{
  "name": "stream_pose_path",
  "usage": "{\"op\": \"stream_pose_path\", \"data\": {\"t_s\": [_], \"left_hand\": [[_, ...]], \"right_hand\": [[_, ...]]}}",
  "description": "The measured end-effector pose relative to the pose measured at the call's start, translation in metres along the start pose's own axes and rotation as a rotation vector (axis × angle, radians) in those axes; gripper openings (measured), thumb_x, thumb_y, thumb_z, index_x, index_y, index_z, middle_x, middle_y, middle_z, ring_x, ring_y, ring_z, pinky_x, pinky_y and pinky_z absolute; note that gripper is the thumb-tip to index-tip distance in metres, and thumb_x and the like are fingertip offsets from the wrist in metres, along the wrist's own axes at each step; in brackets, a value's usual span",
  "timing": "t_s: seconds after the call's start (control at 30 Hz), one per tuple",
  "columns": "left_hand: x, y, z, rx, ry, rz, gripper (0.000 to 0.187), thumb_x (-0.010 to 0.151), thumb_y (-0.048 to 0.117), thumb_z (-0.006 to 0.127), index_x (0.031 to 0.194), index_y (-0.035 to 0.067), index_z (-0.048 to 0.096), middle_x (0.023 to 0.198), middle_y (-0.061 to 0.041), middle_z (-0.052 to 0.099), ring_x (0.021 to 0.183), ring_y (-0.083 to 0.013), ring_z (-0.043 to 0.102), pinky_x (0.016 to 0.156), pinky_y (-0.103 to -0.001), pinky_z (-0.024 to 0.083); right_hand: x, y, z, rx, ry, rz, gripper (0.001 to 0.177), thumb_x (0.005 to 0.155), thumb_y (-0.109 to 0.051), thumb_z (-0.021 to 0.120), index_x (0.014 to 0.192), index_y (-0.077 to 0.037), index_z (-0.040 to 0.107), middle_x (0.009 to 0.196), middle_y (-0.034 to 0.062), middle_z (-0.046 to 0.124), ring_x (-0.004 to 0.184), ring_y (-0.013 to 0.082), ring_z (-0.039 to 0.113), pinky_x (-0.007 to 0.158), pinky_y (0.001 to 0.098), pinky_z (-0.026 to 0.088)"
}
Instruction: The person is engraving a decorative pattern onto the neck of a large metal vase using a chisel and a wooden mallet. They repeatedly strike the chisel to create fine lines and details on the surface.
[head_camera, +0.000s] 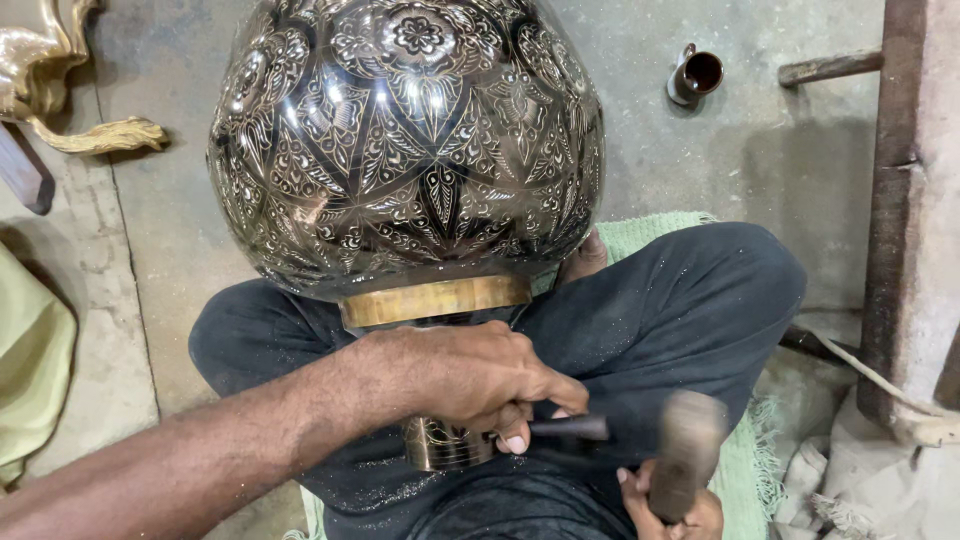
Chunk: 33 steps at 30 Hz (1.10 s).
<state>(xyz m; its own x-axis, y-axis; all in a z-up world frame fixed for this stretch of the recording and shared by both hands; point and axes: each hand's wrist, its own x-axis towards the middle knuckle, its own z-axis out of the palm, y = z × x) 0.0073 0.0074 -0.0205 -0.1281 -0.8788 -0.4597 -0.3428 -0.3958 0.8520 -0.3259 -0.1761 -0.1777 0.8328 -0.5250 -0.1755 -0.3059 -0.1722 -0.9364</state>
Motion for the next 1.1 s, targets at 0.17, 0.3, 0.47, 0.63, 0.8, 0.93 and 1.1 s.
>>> {"op": "stream_pose_path", "data": {"t_s": [0.17,0.3,0.47,0.63,0.8,0.93,1.1], "left_hand": [[-0.005,-0.004,0.002,0.003,0.023,0.027,0.056,0.082,0.024,0.073,0.135,0.023,0.06,0.091,-0.004,0.08,0.092,-0.0205,0.078,0.082,-0.041,0.06],[-0.005,-0.007,0.006,-0.009,0.051,0.114,0.055,0.083,0.025,0.073,0.136,0.021,0.059,0.094,-0.002,0.081,0.094,-0.0205,0.078,0.084,-0.04,0.059],[-0.009,-0.01,0.003,0.031,0.06,0.177,0.053,0.084,0.024,0.072,0.136,0.02,0.061,0.095,-0.005,0.079,0.093,-0.0247,0.077,0.081,-0.043,0.058],[-0.011,-0.013,0.004,0.01,0.077,0.163,0.053,0.083,0.027,0.074,0.133,0.019,0.06,0.091,-0.006,0.079,0.093,-0.0251,0.077,0.078,-0.043,0.059],[-0.014,-0.017,0.007,-0.012,0.096,0.223,0.056,0.081,0.027,0.076,0.133,0.017,0.06,0.088,-0.007,0.079,0.089,-0.0251,0.078,0.076,-0.043,0.059],[-0.018,-0.018,0.011,-0.076,0.111,0.211,0.052,0.086,0.027,0.069,0.137,0.021,0.06,0.09,-0.005,0.079,0.086,-0.0208,0.079,0.076,-0.039,0.062],[-0.021,-0.02,0.013,-0.081,0.148,0.235,0.052,0.087,0.028,0.07,0.137,0.017,0.059,0.091,-0.007,0.079,0.092,-0.0228,0.078,0.078,-0.042,0.059]], "right_hand": [[-0.005,0.002,0.0,-0.212,-0.017,-0.03,0.033,0.071,0.004,0.078,0.103,0.004,0.068,0.076,0.0082,0.073,0.07,0.01,0.066,0.068,0.0248,0.052],[-0.008,0.01,-0.004,0.373,-0.049,-0.096,0.024,0.085,0.011,0.083,0.097,-0.003,0.067,0.074,0.0067,0.073,0.063,0.0083,0.07,0.06,0.0206,0.056],[-0.008,0.018,-0.005,0.204,0.049,-0.082,0.026,0.083,0.011,0.082,0.096,-0.003,0.064,0.071,0.0056,0.069,0.061,0.0086,0.066,0.059,0.0216,0.054],[-0.008,0.019,-0.008,0.053,0.014,-0.084,0.028,0.08,0.011,0.08,0.095,-0.003,0.061,0.069,0.0045,0.065,0.059,0.0088,0.062,0.058,0.0226,0.051],[0.003,0.007,-0.014,-0.027,-0.004,-0.099,0.03,0.077,0.011,0.079,0.093,-0.002,0.058,0.066,0.0033,0.062,0.056,0.009,0.058,0.056,0.0235,0.049],[0.008,-0.011,-0.017,-0.138,-0.062,-0.05,0.034,0.068,0.016,0.076,0.087,-0.006,0.06,0.059,0.0029,0.059,0.054,0.0076,0.056,0.055,0.0245,0.047],[0.012,-0.016,-0.009,0.137,0.09,-0.131,0.034,0.077,0.016,0.072,0.081,-0.01,0.051,0.06,0.0027,0.054,0.05,0.0071,0.049,0.057,0.0232,0.044]]}}
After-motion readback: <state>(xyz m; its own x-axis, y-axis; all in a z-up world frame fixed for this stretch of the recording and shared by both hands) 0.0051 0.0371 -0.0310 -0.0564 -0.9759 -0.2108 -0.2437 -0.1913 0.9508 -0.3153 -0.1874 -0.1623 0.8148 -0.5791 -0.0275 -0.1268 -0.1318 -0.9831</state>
